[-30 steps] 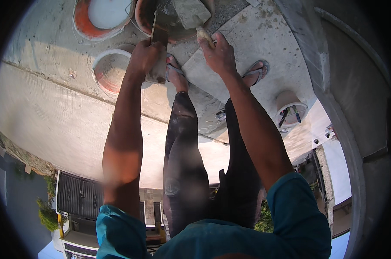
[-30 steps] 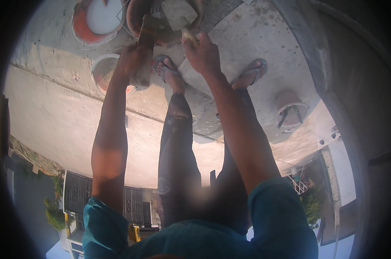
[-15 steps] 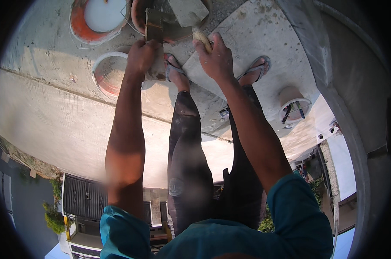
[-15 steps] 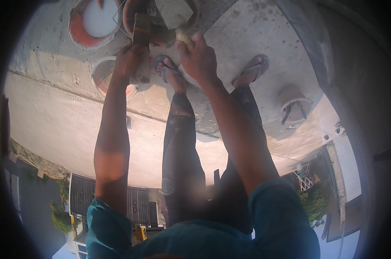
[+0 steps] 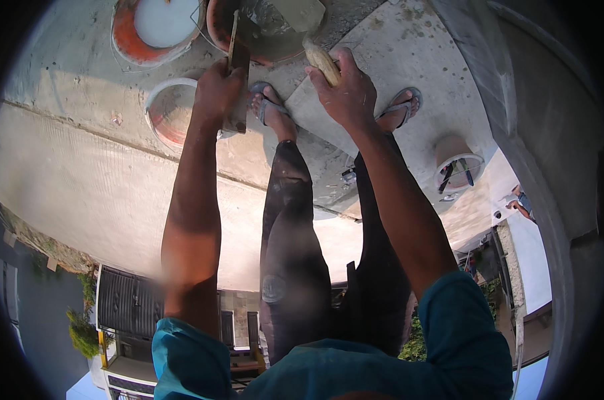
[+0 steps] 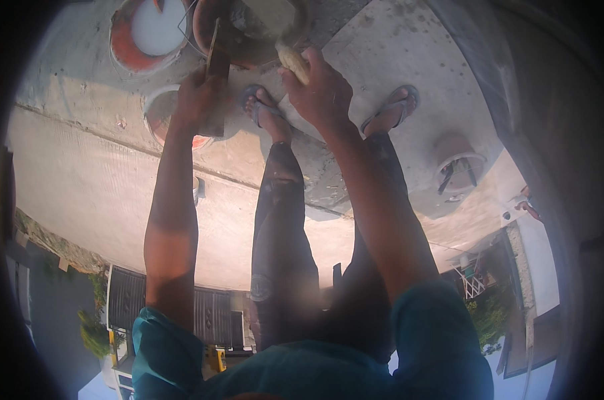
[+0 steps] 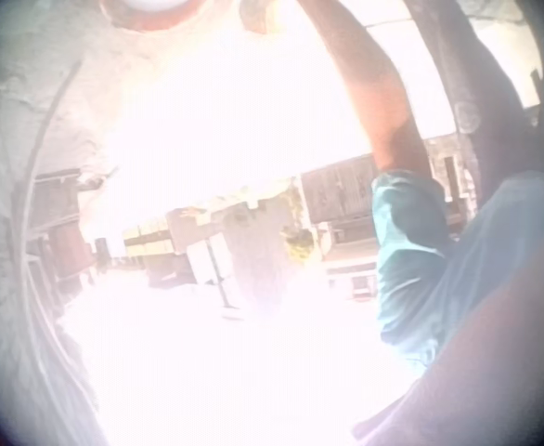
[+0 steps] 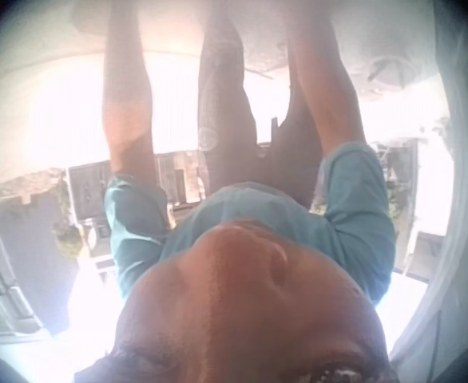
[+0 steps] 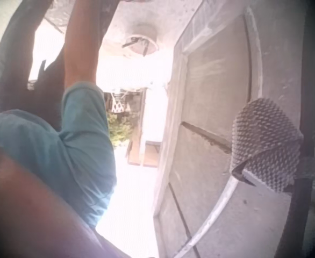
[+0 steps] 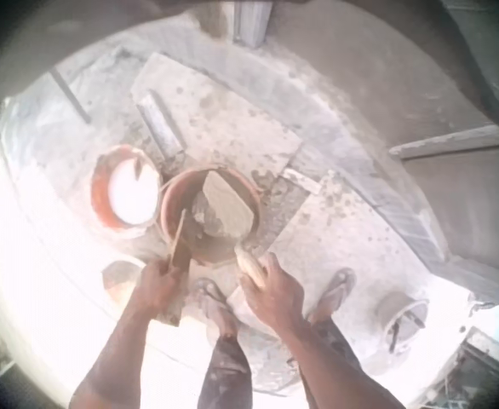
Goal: The person scoops cement from a bucket with a trowel and applies it to a concrete ceiling surface, smoothing it with the trowel. The person repeatedly scoops and spreads cement across the ceiling area.
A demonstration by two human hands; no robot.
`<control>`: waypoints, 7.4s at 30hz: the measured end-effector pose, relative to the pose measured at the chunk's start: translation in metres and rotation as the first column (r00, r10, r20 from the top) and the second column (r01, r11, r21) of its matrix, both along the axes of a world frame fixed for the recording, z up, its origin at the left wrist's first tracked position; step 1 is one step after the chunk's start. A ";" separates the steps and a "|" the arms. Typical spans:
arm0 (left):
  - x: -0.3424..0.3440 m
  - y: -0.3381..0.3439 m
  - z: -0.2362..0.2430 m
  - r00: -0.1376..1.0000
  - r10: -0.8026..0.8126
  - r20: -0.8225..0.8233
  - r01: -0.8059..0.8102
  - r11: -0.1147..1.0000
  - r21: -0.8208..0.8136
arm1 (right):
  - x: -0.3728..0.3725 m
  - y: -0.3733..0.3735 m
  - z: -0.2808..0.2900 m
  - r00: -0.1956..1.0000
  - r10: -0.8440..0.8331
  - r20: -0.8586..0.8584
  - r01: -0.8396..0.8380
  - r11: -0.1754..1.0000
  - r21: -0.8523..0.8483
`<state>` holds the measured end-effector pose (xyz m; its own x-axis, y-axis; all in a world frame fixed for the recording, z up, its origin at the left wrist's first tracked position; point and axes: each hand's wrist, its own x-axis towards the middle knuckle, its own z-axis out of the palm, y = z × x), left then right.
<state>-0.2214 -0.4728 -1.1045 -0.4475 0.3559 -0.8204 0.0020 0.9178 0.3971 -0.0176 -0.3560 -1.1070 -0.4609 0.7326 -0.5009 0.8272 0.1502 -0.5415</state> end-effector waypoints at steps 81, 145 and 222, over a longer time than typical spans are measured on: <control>0.033 -0.005 -0.001 0.646 0.571 0.507 -0.702 0.704 0.102 | 0.040 -0.042 0.022 1.000 -0.021 0.006 0.020 0.996 0.082; 0.022 -0.054 0.050 0.455 0.767 0.453 -0.891 0.394 0.227 | -0.076 0.040 -0.008 0.908 0.416 0.040 -0.405 0.850 0.337; -0.154 -0.103 -0.052 0.930 -0.122 -0.347 0.094 0.991 -0.097 | -0.307 0.013 -0.073 0.723 0.623 -0.299 -0.494 0.768 0.407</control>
<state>-0.3750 -0.5757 -1.1562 -0.6744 0.3603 -0.6445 0.2293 0.9319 0.2810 -0.3241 -0.3434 -1.1805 -0.9371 0.3490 0.0036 0.2619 0.7100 -0.6536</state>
